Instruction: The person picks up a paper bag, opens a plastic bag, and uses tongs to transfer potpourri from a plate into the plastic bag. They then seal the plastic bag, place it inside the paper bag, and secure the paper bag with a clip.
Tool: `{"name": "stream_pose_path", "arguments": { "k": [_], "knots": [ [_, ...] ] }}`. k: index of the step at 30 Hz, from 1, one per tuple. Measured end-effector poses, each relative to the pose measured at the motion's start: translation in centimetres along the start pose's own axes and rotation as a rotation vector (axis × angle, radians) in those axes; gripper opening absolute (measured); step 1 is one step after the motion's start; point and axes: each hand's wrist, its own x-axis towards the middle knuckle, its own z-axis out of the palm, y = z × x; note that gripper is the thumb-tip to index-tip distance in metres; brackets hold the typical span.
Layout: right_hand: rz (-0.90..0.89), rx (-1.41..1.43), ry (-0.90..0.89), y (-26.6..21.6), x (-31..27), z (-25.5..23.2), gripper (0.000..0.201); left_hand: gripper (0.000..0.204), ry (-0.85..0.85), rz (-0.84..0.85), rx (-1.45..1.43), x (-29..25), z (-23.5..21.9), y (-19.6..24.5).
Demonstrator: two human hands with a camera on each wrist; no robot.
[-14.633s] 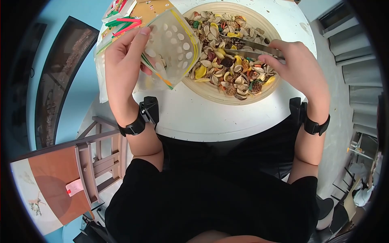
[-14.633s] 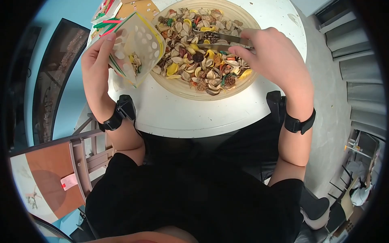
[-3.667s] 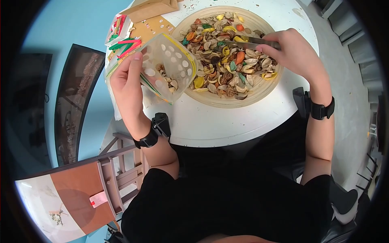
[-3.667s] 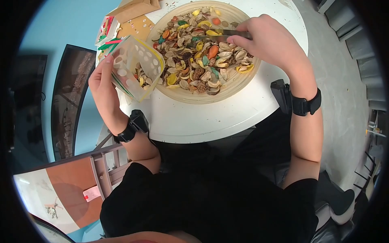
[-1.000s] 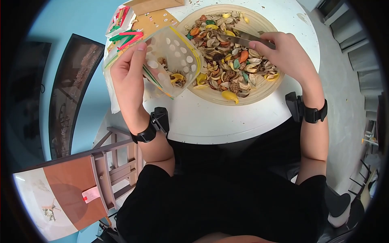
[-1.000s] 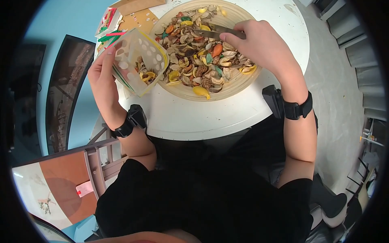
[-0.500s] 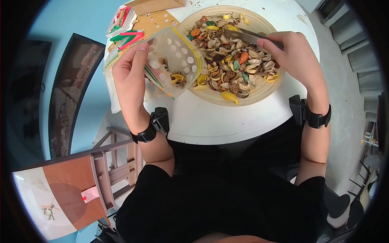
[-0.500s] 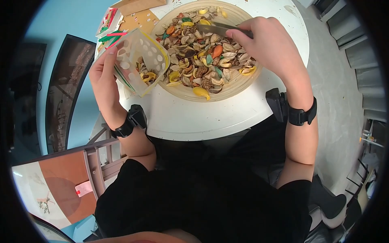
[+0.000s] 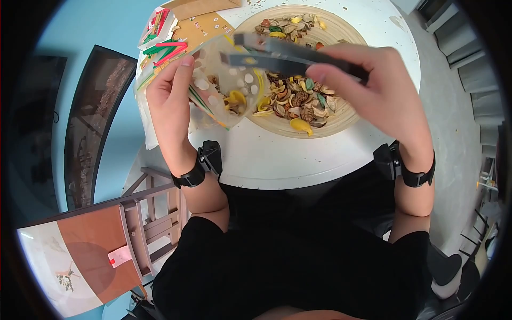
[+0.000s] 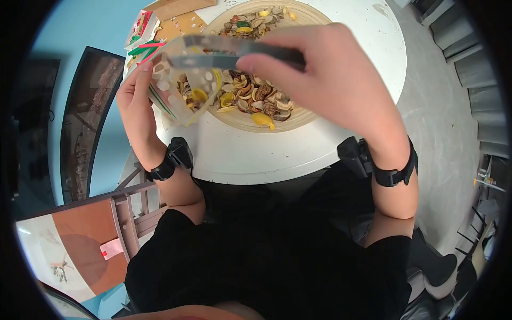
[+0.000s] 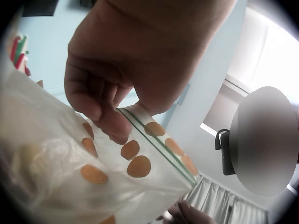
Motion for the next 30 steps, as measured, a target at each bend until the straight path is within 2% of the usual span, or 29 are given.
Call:
{"name": "stream_pose_path", "arguments": {
  "k": [2, 5, 8, 11, 14, 17, 20, 23, 26, 30],
  "knots": [
    [-0.031, 0.105, 0.133, 1.9, 0.3, -0.1, 0.026, 0.030, -0.014, 0.000, -0.022, 0.0, -0.1, -0.1],
    [0.047, -0.069, 0.207, 4.7, 0.8, -2.3, 0.044, 0.030, -0.005, 0.024, -0.033, 0.2, -0.2, -0.4],
    [0.403, -0.457, 0.004, 5.2, 0.4, -5.2, 0.054, 0.029, 0.017, 0.043, -0.028, 0.4, -0.1, -0.6],
    [0.563, -0.473, -0.103, 6.2, 0.4, -6.2, 0.056, 0.029, 0.016, 0.027, -0.022, 0.1, 0.0, -0.2],
    [0.537, -0.437, -0.125, 5.6, 0.3, -5.8, 0.053, 0.029, 0.023, 0.014, -0.029, 0.0, 0.3, 0.1],
    [0.292, -0.486, -0.114, 5.8, 0.2, -4.4, 0.047, 0.030, 0.018, 0.015, -0.024, 0.1, 0.4, 0.2],
    [0.116, -0.420, -0.065, 6.0, 0.1, -2.2, 0.040, 0.030, 0.006, 0.012, -0.016, 0.0, 0.3, 0.2],
    [0.148, -0.535, -0.080, 5.0, 0.6, -0.7, 0.031, 0.031, 0.003, 0.010, -0.020, 0.1, 0.3, 0.1],
    [0.059, -0.624, -0.057, 4.8, 0.7, -0.5, 0.027, 0.031, 0.003, 0.010, -0.025, 0.1, 0.2, -0.1],
    [0.023, -0.598, -0.054, 5.2, 0.9, -1.2, 0.024, 0.031, 0.011, 0.006, -0.029, 0.1, 0.2, -0.1]
  ]
}}
